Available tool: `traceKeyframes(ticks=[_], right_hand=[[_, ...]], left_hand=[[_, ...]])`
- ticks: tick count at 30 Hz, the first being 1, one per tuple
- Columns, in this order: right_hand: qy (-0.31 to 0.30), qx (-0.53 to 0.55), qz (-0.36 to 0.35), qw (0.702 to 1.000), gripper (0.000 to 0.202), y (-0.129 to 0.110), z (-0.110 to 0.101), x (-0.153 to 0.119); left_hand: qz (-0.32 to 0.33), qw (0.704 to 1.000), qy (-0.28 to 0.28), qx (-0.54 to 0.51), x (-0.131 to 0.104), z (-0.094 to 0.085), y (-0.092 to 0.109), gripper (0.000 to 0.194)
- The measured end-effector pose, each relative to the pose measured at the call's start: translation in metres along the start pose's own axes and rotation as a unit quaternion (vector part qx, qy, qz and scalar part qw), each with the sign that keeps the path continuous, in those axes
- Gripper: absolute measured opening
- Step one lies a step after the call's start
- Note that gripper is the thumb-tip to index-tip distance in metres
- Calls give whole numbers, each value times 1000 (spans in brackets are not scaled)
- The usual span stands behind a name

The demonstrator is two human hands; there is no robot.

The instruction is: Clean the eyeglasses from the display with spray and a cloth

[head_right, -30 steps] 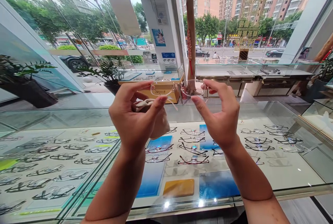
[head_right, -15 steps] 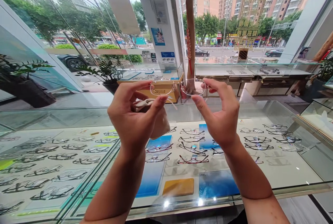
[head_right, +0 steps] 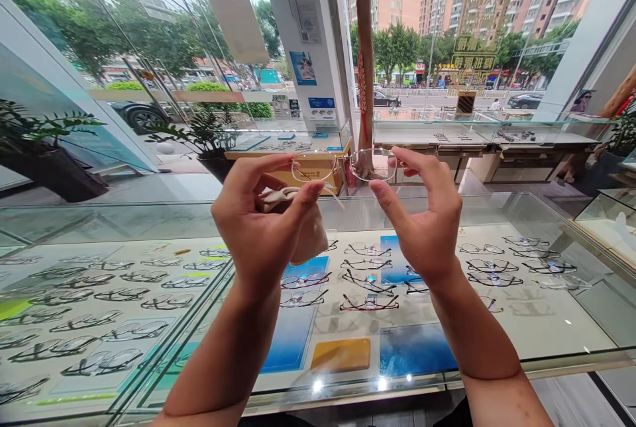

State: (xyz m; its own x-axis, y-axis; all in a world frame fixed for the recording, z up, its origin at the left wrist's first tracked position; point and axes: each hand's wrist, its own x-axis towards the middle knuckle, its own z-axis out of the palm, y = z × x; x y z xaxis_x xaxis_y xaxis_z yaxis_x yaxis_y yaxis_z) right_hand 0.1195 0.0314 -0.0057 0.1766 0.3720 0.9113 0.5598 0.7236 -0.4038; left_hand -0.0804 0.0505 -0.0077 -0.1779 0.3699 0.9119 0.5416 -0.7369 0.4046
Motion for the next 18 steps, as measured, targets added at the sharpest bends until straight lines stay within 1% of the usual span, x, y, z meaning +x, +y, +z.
traceKeyframes(ticks=[11,18], right_hand=[[1,14,-13,1000,33,5,1,0],[0,18,-16,1000,32,4,1,1]], left_hand=[[15,1000,7,4,0,1,1,33],[22,1000,12,2,0,1,0,33]])
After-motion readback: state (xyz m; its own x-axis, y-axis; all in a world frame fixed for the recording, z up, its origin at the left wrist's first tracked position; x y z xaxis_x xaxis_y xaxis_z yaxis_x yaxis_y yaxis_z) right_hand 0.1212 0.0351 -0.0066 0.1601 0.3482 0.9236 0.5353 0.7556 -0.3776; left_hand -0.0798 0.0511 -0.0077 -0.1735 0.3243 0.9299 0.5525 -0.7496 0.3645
